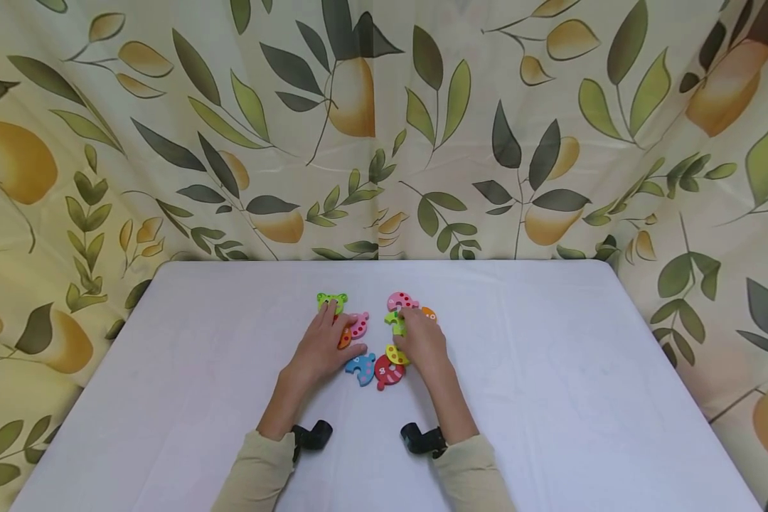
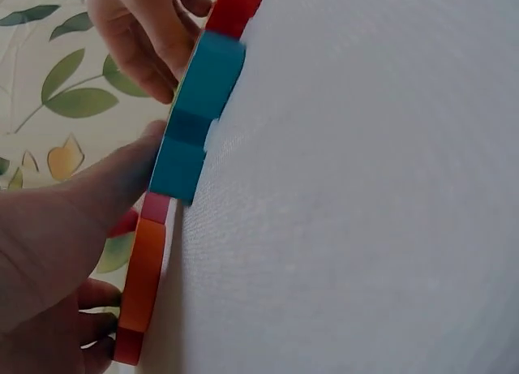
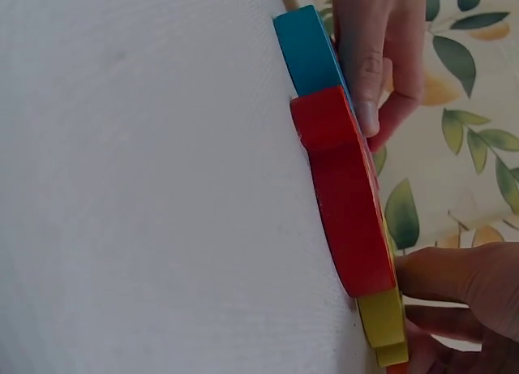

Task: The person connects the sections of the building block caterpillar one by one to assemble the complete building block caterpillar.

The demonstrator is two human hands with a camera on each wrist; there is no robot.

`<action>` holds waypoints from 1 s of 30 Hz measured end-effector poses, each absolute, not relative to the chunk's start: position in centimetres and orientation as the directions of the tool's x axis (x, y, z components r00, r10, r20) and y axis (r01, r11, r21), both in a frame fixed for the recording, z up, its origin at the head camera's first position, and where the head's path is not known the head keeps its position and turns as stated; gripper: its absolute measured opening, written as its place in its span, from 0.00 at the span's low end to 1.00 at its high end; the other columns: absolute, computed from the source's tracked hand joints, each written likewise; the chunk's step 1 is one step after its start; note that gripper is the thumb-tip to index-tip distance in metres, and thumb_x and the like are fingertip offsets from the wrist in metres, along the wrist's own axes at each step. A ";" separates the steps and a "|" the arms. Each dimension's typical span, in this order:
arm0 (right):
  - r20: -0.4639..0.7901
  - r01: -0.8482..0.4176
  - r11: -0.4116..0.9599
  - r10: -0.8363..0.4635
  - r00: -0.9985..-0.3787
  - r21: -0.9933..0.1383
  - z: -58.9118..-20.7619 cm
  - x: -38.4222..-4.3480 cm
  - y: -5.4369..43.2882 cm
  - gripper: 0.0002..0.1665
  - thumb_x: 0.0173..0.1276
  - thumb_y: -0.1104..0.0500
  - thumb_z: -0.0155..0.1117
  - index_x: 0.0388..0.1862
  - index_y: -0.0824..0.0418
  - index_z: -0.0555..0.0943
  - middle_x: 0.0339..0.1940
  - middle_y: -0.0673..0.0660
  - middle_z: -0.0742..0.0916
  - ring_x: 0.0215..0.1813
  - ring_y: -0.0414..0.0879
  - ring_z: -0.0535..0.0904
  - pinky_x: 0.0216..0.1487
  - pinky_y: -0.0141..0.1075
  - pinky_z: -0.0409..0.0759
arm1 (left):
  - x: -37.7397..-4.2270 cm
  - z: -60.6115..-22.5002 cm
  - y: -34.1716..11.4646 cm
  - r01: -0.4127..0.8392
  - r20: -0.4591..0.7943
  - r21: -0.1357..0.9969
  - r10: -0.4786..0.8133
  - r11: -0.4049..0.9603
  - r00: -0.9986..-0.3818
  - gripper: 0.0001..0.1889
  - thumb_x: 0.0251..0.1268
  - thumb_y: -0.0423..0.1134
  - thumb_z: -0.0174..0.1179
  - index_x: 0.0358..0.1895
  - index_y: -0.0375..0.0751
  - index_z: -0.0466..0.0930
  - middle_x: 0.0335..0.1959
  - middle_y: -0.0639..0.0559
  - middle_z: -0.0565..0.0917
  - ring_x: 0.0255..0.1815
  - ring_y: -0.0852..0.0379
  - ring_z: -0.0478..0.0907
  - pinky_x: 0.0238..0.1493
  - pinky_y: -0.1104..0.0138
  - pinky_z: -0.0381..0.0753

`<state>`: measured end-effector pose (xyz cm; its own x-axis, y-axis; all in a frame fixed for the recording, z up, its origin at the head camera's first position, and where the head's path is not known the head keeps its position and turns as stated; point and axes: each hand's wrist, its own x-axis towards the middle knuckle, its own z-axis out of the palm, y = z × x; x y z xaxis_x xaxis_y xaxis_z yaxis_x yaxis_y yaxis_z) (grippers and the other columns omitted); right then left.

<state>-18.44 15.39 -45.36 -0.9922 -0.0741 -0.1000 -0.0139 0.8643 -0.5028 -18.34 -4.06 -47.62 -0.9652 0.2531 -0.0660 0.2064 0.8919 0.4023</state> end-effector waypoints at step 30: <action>-0.027 -0.121 0.796 -0.170 -0.985 -0.593 -46.2 -18.6 13.5 0.28 0.66 0.58 0.66 0.65 0.61 0.75 0.57 0.59 0.83 0.41 0.47 0.76 0.41 0.34 0.81 | -18.3 -47.2 -5.3 0.231 -0.077 0.509 0.311 0.829 -0.947 0.24 0.66 0.54 0.59 0.65 0.59 0.74 0.79 0.49 0.56 0.80 0.47 0.49 0.73 0.48 0.63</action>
<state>-18.59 13.51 -46.19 -0.9852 -0.1695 -0.0270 -0.1207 0.7959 -0.5933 -18.31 -5.29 -47.16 -0.9472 0.3111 -0.0771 0.2309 0.8292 0.5090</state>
